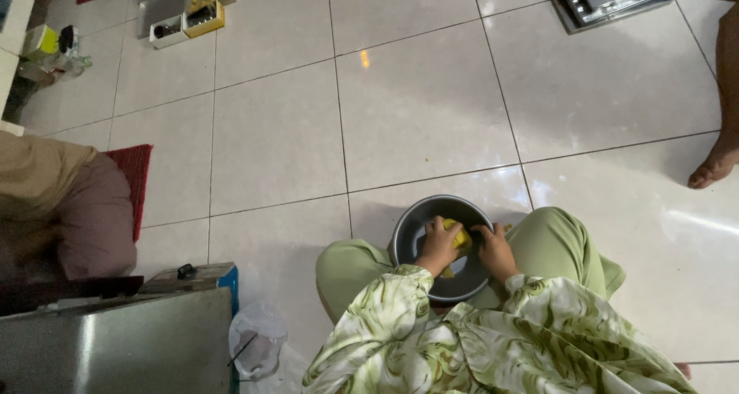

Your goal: Kneading a large ball of yellow dough in a metal bowl while sitting on a tiled floor.

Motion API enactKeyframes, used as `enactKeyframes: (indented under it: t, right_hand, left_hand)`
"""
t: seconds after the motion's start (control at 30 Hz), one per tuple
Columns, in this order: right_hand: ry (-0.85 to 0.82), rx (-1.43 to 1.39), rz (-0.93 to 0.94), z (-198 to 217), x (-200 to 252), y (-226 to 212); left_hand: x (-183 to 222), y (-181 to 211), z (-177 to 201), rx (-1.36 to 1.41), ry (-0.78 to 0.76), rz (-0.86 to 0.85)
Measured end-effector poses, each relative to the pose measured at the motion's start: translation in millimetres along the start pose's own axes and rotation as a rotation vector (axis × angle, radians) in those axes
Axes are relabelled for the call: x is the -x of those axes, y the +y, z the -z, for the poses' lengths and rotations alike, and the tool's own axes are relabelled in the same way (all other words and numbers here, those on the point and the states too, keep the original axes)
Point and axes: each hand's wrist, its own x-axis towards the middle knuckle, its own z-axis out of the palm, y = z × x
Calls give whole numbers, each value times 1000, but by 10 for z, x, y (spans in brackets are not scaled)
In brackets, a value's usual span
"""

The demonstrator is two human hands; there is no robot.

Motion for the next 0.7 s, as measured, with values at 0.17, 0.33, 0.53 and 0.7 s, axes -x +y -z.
enactKeyframes:
  t: [0.17,0.33,0.53,0.7]
  right_hand:
    - [15,-10,4,15,34,-21]
    - [0,-10,-8,37,7,-21]
    - [-16,11,-31,44,24,-120]
    - [13,12,-24,86,23,-145]
  left_hand:
    - [87,-87,136,25,21,-60]
    - [189,83,472,4,-67,-37]
    - [245,-137,277,-23,-71,10]
    - [175,-215,141,-82,-47,46]
